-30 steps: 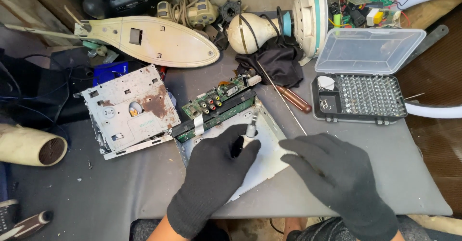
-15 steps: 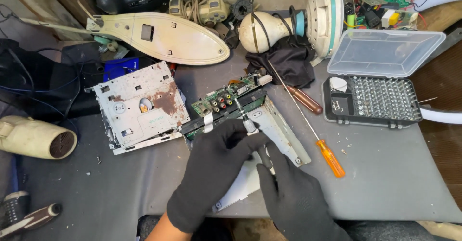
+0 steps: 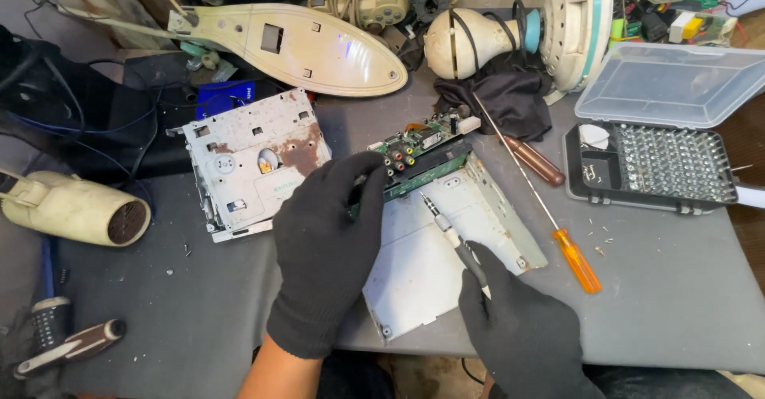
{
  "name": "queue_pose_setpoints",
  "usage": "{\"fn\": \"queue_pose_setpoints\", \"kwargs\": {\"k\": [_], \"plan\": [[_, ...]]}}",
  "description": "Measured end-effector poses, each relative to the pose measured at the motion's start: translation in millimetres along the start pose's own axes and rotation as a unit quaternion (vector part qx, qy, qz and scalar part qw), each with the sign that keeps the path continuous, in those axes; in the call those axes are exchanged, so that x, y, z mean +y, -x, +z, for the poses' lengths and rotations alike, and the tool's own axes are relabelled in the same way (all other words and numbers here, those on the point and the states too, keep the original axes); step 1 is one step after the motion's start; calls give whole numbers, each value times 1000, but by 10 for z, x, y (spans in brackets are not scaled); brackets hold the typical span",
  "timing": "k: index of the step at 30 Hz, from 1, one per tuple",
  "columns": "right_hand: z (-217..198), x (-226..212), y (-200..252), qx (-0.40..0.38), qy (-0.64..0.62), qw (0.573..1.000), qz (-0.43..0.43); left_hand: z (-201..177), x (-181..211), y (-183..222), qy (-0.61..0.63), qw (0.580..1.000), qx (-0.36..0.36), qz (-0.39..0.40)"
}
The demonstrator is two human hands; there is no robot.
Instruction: Disassembling a car stereo head unit by removing screws and disconnecting internal ribbon cables to inspect the components.
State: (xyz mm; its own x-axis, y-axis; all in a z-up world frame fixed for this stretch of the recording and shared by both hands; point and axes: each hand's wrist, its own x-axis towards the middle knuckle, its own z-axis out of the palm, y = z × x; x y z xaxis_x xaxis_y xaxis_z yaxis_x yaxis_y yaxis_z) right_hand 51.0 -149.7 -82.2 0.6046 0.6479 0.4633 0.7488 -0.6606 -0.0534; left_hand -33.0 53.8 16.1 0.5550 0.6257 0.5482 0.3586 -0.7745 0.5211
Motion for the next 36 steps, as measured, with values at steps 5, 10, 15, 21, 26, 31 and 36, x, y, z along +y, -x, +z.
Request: {"fn": "queue_pose_setpoints", "kwargs": {"k": [5, 10, 15, 21, 26, 31, 36], "plan": [[-75, -55, -63, -23, -2, 999, 30, 39, -31, 13, -18, 999, 20, 37], [-82, -58, -50, -13, 108, 994, -16, 181, 62, 16, -33, 997, 31, 62], [6, 9, -105, 2, 92, 995, 24, 267, 73, 13, -20, 994, -49, 92], [-150, -74, -251, -110, 54, 989, 84, 327, -6, 13, -33, 992, -84, 89], [-110, -55, -233, -92, 63, 991, 69, 332, 8, 30, -44, 991, -83, 94], [-46, -19, -217, -39, 71, 996, 35, 312, 31, 28, -46, 991, -82, 100], [-48, -28, -233, -79, 42, 994, 62, 337, 5, 30, -55, 990, -82, 102]]}}
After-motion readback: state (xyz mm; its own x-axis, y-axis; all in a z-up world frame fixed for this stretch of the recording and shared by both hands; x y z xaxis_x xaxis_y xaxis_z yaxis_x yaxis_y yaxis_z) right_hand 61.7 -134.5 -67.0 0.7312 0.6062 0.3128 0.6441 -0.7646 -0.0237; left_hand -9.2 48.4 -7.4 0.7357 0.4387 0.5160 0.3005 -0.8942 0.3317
